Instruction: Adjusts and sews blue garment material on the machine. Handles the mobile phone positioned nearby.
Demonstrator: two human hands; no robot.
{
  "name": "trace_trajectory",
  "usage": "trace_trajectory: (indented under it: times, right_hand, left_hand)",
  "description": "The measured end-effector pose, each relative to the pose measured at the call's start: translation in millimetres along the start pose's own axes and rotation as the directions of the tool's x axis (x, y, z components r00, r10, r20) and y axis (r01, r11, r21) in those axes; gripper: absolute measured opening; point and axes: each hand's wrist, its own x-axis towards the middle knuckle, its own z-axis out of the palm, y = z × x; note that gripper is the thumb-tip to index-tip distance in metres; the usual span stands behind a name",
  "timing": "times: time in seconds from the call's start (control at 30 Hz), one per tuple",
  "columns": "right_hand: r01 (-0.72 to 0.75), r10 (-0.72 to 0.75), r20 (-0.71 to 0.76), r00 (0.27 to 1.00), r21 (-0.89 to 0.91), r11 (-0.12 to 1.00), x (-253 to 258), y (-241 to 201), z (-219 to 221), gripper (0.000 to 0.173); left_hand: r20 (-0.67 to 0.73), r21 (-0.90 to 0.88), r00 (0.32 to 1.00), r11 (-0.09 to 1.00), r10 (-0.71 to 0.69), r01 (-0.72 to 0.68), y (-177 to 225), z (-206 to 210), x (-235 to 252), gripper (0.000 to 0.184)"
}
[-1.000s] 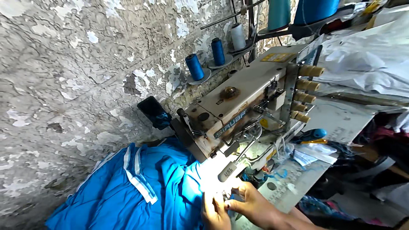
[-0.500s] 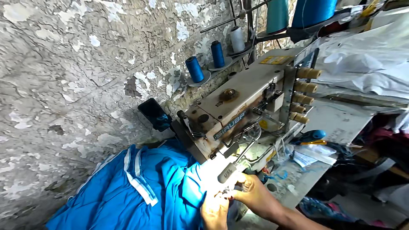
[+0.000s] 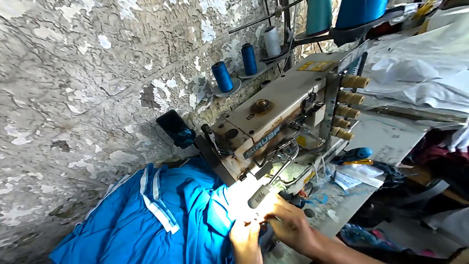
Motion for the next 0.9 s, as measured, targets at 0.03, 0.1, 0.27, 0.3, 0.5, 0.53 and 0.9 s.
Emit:
trace_trajectory:
  times: [0.03,0.1,0.27,0.3,0.5,0.53,0.9]
  right_hand:
    - [0.042,-0.041,0.009,0.999,-0.027,0.999,-0.4,1.3,0.4,0.006]
    - [0.058,-0.057,0.011,0.998,-0.072,0.996,-2.1,1.7,2.3,0.004]
    - [-0.127,0.124,-0.108,0.986,-0.019,0.992,6.0,-19.8,6.4,0.006]
    - [-0.156,0.158,-0.117,0.98,0.022,0.987,6.5,-21.7,6.7,0.007]
    - [-0.15,0.171,-0.111,0.979,0.176,0.973,-12.1,-2.2,19.6,0.003]
    - [-0.153,0.178,-0.105,0.978,0.211,0.966,-14.9,0.0,21.9,0.003]
    - [-0.027,0.027,0.004,1.0,0.24,0.97,-17.8,11.2,11.6,0.019]
  left_hand:
    - [-0.005,-0.035,1.0,0.999,-0.025,0.024,0.9,1.1,0.3,0.022]
    - [-0.023,-0.092,0.998,0.994,-0.056,0.053,2.2,4.0,0.7,0.023]
    - [-0.102,-0.097,0.995,0.995,-0.003,-0.007,0.8,12.3,-0.2,0.025]
    - [-0.115,-0.108,0.993,0.994,0.022,-0.034,-0.2,13.5,-0.5,0.025]
    - [-0.214,-0.129,0.972,0.984,0.097,-0.126,-5.9,17.8,-1.3,0.026]
    - [-0.222,-0.121,0.969,0.983,0.11,-0.14,-7.4,17.5,-1.2,0.026]
    - [-0.146,0.009,0.97,0.981,0.194,-0.195,-4.4,8.9,0.5,0.022]
